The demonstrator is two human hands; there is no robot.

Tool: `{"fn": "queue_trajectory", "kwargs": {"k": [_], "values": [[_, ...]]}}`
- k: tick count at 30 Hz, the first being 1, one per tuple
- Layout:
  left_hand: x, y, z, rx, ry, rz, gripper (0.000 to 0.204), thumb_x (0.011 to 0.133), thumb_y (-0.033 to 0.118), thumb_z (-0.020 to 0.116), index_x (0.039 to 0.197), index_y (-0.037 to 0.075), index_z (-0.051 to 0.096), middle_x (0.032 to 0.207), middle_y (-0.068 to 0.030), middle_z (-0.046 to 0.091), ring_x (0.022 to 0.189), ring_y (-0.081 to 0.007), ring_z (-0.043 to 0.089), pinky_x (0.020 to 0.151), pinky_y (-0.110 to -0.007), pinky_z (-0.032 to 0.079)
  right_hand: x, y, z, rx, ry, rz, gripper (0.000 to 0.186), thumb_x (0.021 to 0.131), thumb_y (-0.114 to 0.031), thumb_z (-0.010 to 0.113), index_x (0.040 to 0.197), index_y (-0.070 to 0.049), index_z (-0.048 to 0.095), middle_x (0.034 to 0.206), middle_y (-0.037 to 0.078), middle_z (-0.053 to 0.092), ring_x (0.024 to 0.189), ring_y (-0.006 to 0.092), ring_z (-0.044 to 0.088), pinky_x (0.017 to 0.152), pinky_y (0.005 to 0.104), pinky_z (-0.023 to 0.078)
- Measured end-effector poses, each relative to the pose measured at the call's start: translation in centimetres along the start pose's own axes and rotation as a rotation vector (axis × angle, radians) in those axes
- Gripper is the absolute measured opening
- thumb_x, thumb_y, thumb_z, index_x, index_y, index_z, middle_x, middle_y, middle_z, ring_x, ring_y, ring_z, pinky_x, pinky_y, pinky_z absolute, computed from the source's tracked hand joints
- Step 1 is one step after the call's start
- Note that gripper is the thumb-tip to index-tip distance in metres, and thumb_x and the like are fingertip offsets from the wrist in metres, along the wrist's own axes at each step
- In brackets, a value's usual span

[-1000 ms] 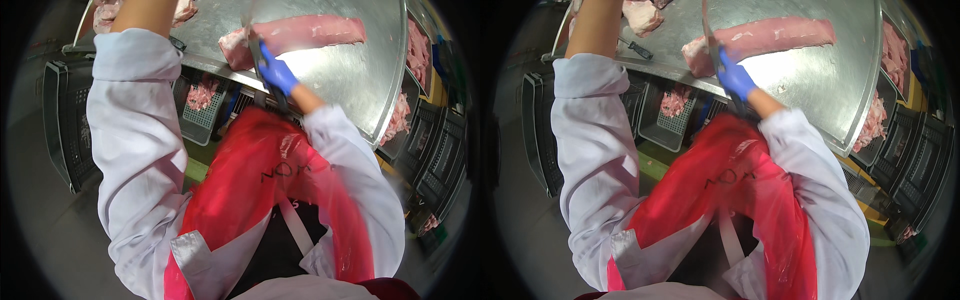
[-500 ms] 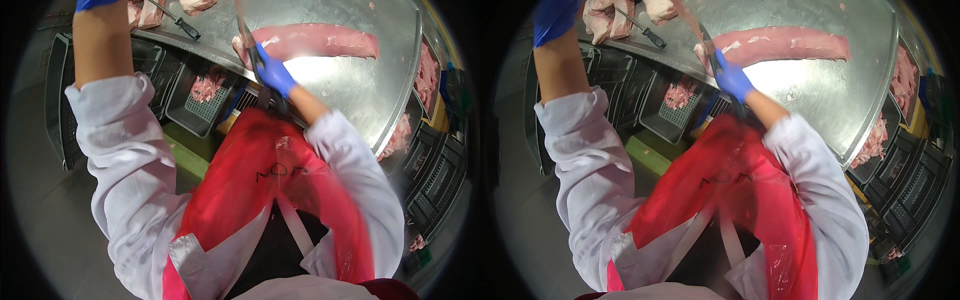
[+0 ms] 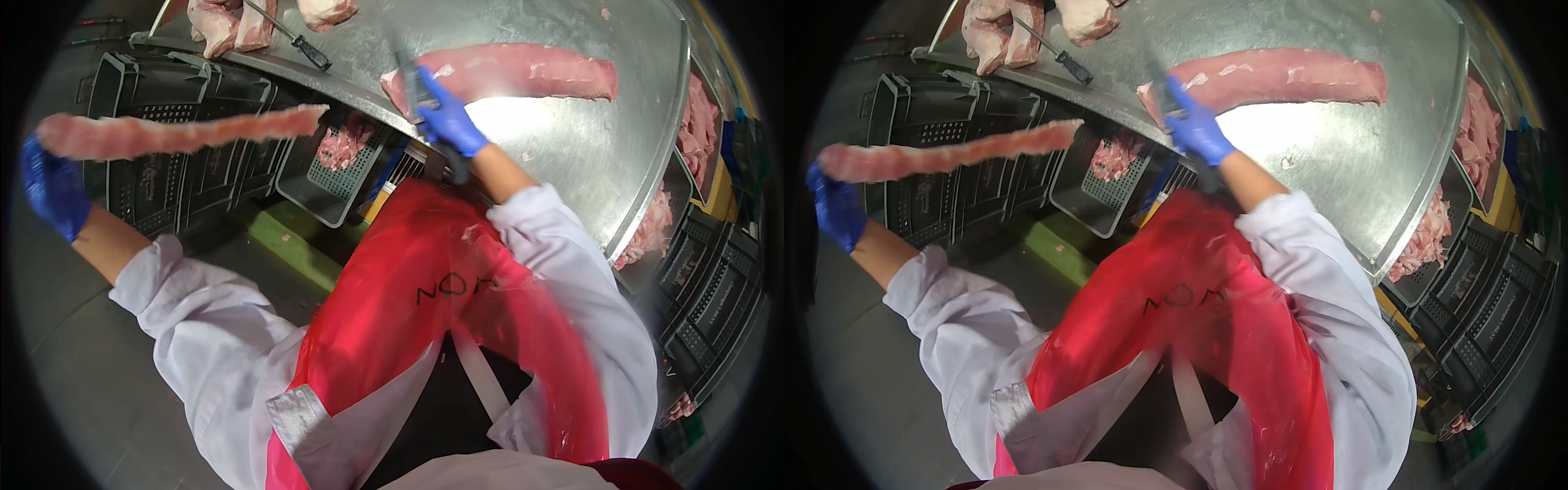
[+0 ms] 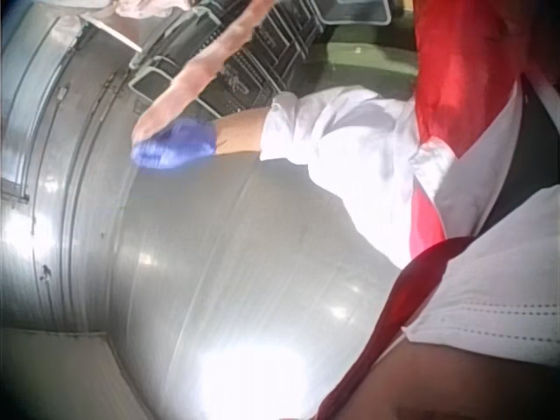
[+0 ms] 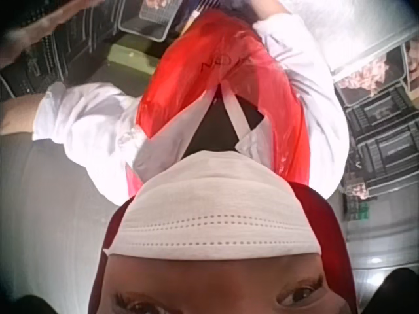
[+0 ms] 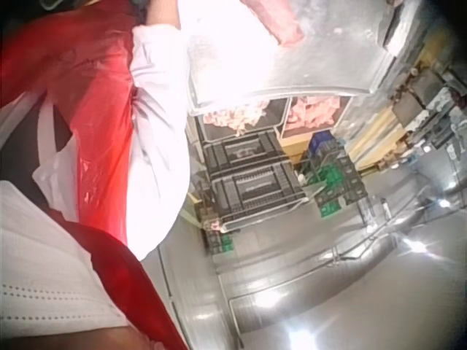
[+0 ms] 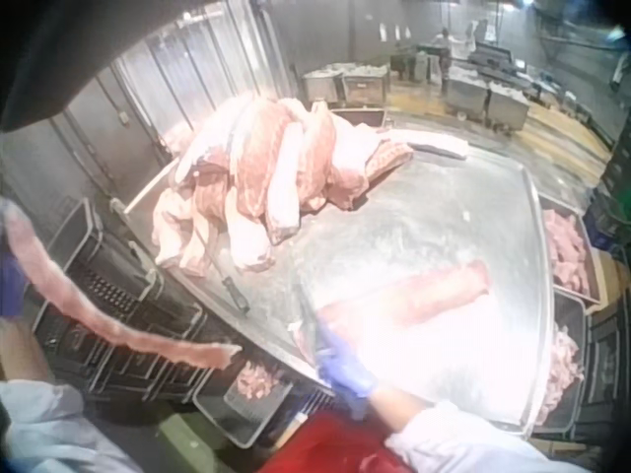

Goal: The person uses a knife to trim fat and connective tissue from large cuts of raw meat on a stainless steel table. They repeatedly lift and rotate the meat to access different sides, separating the trimmed fat and placing it into a nearby bin while keeping the lean meat on the table.

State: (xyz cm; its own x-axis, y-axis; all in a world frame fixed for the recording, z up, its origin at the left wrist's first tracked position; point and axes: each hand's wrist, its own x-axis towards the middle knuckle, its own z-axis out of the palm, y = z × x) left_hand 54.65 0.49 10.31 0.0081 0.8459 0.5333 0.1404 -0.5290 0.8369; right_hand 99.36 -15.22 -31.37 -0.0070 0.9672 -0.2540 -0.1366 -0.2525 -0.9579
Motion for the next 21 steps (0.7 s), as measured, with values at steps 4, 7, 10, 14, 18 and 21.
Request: {"fn": "queue_trajectory", "kwargs": {"k": [4, 7, 10, 14, 18, 21], "values": [[-6.1, -12.5, 1.4, 1.063, -0.461, -0.399, 0.044, 0.096, 0.013, 0.063, 0.139, 0.008, 0.055, 0.093, -0.0036, 0.068, 0.08, -0.0113, 0.062, 0.074, -0.027, 0.052, 2.4, -1.1, -14.4, -0.319, 0.439, -0.06, 0.077, 0.093, -0.008, 0.055, 0.161, -0.027, 0.023, 0.084, 0.012, 0.07, 0.061, 0.0154, 0.065, 0.056, 0.0313, 0.055], [-11.1, -22.4, 14.6, 0.607, -0.754, -0.468, 0.057, 0.089, 0.017, 0.072, 0.142, 0.01, 0.054, 0.094, -0.0115, 0.071, 0.082, -0.0193, 0.067, 0.079, -0.035, 0.055, 3.4, -3.8, -19.6, -0.512, 0.621, -0.029, 0.077, 0.093, -0.014, 0.058, 0.161, -0.02, 0.021, 0.081, 0.013, 0.07, 0.061, 0.0176, 0.065, 0.06, 0.0327, 0.056], [-15.3, -29.5, 29.4, 0.539, -0.985, -0.286, 0.058, 0.091, 0.035, 0.069, 0.14, 0.005, 0.055, 0.115, -0.0158, 0.07, 0.104, -0.0242, 0.066, 0.091, -0.037, 0.053, 4.8, -3.4, -20.9, -0.635, 0.669, 0.039, 0.078, 0.093, -0.016, 0.059, 0.161, -0.017, 0.02, 0.085, 0.017, 0.071, 0.063, 0.0194, 0.067, 0.062, 0.0342, 0.056], [-17.9, -34.6, 42.5, -0.032, -1.16, -1.02, 0.037, 0.09, 0.03, 0.072, 0.112, 0.0, 0.073, 0.103, -0.0087, 0.072, 0.09, -0.0182, 0.064, 0.083, -0.033, 0.052, 4.5, -1.6, -21.6, -0.705, 0.799, -0.096, 0.078, 0.093, -0.017, 0.06, 0.161, -0.02, 0.022, 0.083, 0.016, 0.071, 0.066, 0.0195, 0.068, 0.064, 0.0349, 0.057], [-19.0, -35.9, 45.7, 0.019, -1.389, -0.809, 0.03, 0.082, 0.023, 0.082, 0.1, 0.0, 0.075, 0.088, -0.0063, 0.072, 0.08, -0.015, 0.062, 0.077, -0.031, 0.051, 5.2, -1.2, -23.1, -0.728, 0.812, -0.121, 0.079, 0.093, -0.017, 0.062, 0.161, -0.023, 0.021, 0.075, 0.012, 0.07, 0.062, 0.0166, 0.066, 0.059, 0.0331, 0.056], [-21.9, -36.0, 47.1, -0.045, -1.387, -0.852, 0.022, 0.085, 0.014, 0.079, 0.101, 0.0, 0.074, 0.09, -0.0053, 0.071, 0.081, -0.0122, 0.062, 0.075, -0.029, 0.051, 6.3, -1.7, -25.3, -0.522, 0.781, -0.041, 0.078, 0.094, -0.017, 0.062, 0.161, -0.023, 0.022, 0.075, 0.009, 0.069, 0.062, 0.0142, 0.064, 0.057, 0.0305, 0.054]]}}
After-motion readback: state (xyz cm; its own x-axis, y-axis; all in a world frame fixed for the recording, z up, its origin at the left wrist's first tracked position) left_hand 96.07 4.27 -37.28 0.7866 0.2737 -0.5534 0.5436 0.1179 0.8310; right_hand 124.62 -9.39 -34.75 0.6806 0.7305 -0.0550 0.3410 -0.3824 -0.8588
